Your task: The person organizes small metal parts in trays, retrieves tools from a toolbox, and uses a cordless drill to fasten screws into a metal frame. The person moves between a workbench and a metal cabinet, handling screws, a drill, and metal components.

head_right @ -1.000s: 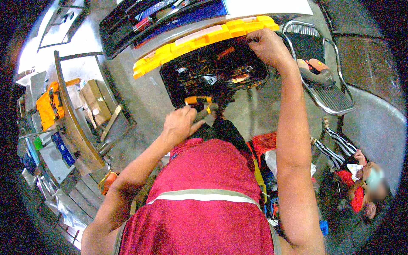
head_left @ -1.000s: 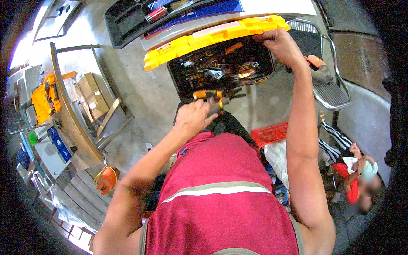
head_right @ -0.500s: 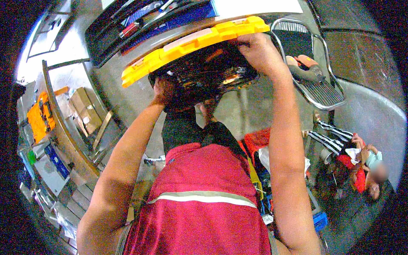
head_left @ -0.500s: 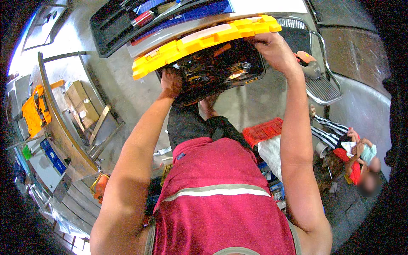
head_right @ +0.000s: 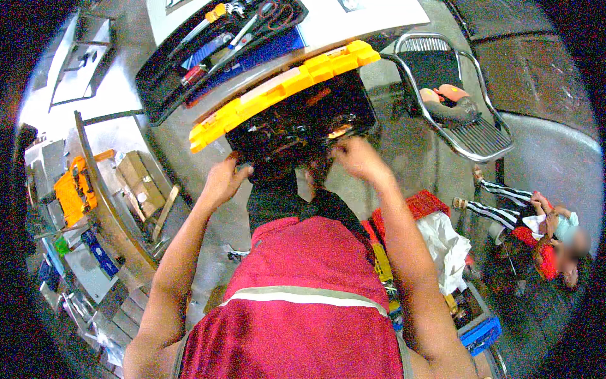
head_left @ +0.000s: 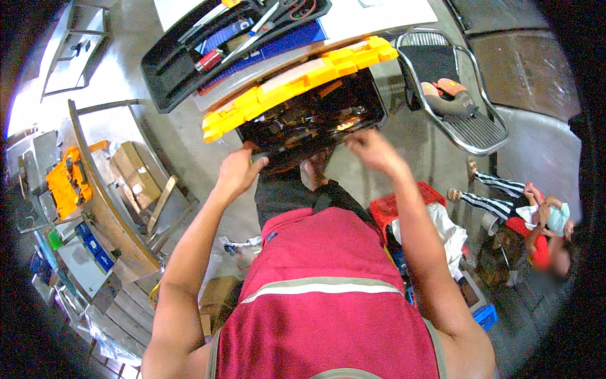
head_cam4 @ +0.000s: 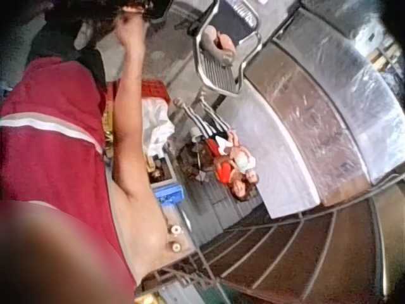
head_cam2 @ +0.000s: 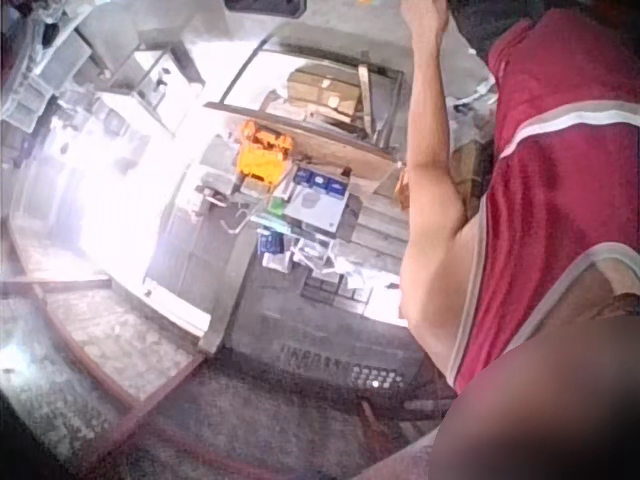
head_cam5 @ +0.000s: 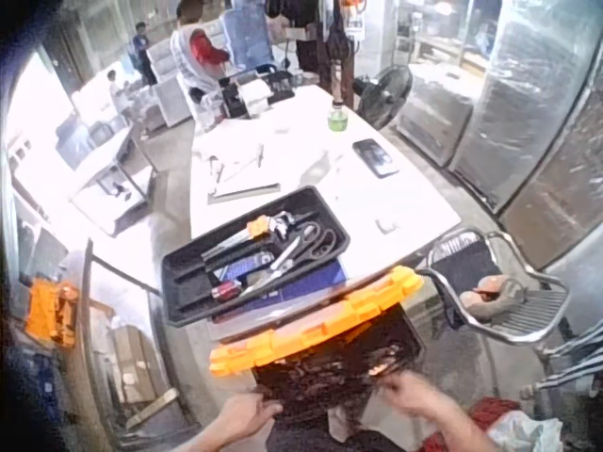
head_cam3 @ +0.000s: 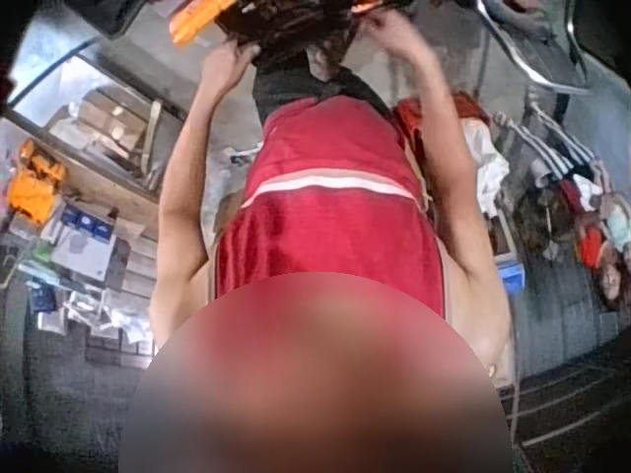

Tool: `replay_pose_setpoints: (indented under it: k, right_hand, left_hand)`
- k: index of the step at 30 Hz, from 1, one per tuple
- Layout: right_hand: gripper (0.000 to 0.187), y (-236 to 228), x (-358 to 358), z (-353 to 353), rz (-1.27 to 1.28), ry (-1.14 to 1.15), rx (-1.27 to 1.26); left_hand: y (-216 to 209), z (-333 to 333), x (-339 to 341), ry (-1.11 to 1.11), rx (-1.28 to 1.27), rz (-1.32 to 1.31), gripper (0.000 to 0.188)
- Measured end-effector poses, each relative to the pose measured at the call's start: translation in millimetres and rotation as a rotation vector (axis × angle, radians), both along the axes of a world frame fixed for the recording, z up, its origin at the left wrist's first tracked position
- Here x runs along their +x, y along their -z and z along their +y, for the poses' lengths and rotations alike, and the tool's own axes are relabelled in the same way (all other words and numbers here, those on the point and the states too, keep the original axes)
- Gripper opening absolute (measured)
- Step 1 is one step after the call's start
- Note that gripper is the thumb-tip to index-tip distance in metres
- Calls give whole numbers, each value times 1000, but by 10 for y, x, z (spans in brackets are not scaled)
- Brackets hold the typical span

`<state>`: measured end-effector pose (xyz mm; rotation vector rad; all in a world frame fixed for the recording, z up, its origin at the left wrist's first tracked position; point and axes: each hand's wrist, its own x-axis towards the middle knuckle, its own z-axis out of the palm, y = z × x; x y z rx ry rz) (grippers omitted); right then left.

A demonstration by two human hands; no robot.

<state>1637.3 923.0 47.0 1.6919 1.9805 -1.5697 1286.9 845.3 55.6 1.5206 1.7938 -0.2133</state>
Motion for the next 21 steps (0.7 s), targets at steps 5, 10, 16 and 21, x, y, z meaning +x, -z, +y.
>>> replay_pose_setpoints:
  k: [5, 10, 16, 21]
  right_hand:
    - [71, -45, -336, -711, 857, 181, -634]
    - [29, -236, -634, -693, 1128, 911, -679]
    - [23, -379, -352, -167, 1084, 1156, -361]
    - [26, -437, -346, 181, 901, 1277, -125]
  left_hand:
    - [-775, -69, 147, -322, -281, -721, 39]
    - [-1095, 232, 516, 227, 63, -416, 33]
    - [-1157, 1734, 5, 78, 1245, 56, 39]
    - [-1016, 2531, -372, 160, 535, 266, 48]
